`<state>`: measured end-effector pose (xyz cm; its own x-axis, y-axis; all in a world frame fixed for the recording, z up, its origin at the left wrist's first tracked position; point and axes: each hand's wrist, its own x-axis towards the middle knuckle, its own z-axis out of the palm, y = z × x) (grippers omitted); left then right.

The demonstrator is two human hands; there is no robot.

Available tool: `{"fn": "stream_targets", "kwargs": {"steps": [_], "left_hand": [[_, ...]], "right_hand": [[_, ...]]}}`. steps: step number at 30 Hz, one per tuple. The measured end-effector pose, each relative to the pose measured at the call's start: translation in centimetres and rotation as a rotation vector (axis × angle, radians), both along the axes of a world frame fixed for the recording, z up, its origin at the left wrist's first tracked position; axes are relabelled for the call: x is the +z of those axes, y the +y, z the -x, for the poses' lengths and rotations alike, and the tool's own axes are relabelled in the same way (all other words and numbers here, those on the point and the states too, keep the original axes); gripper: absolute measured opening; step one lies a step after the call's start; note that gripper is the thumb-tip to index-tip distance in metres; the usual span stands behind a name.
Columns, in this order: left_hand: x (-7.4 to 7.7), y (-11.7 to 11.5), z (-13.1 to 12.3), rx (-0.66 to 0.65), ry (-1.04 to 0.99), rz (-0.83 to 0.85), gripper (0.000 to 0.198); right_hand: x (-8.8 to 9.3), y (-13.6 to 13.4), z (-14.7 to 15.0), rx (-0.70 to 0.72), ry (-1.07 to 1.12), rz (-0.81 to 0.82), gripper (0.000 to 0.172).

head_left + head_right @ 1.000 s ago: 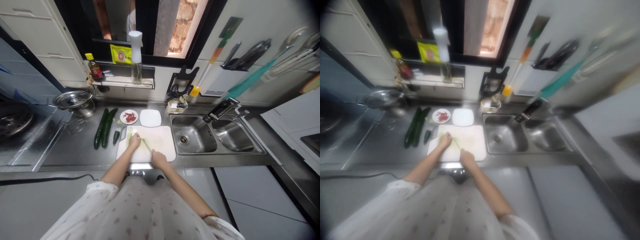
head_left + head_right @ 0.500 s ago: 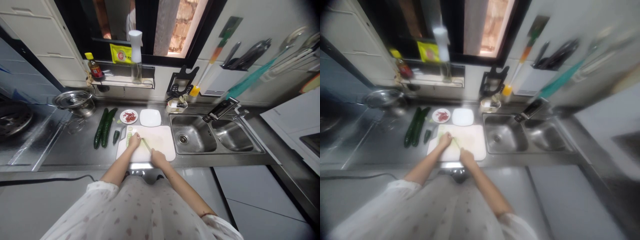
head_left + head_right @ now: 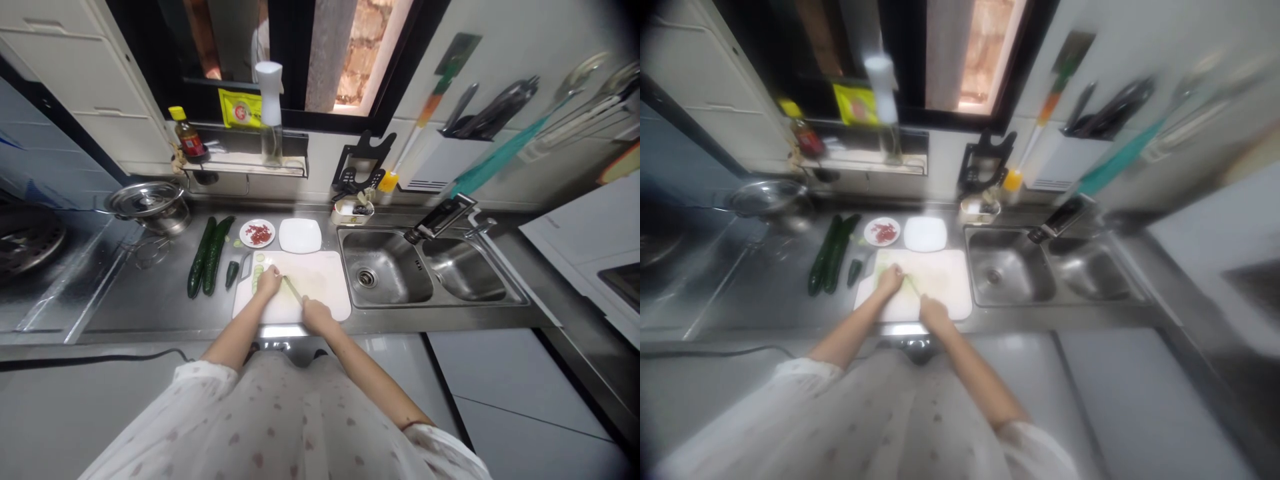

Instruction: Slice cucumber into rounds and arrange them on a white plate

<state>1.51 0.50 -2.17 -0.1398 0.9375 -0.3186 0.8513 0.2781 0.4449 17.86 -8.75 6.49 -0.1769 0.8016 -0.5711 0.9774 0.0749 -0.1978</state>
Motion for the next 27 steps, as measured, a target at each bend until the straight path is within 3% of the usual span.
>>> {"fn": "stream_targets", "kwargs": {"steps": [19, 27], "left_hand": [[0.1, 0.0, 0.0, -0.014, 0.027, 0.006, 0.017], [0.0, 0.0, 0.0, -0.021, 0.030, 0.010, 0.016]], "right_hand": [[0.0, 0.0, -0.2, -0.002, -0.003, 0.005, 0.028], [0.7, 0.6, -0.4, 0.060, -0.045, -0.017, 0.030]]}}
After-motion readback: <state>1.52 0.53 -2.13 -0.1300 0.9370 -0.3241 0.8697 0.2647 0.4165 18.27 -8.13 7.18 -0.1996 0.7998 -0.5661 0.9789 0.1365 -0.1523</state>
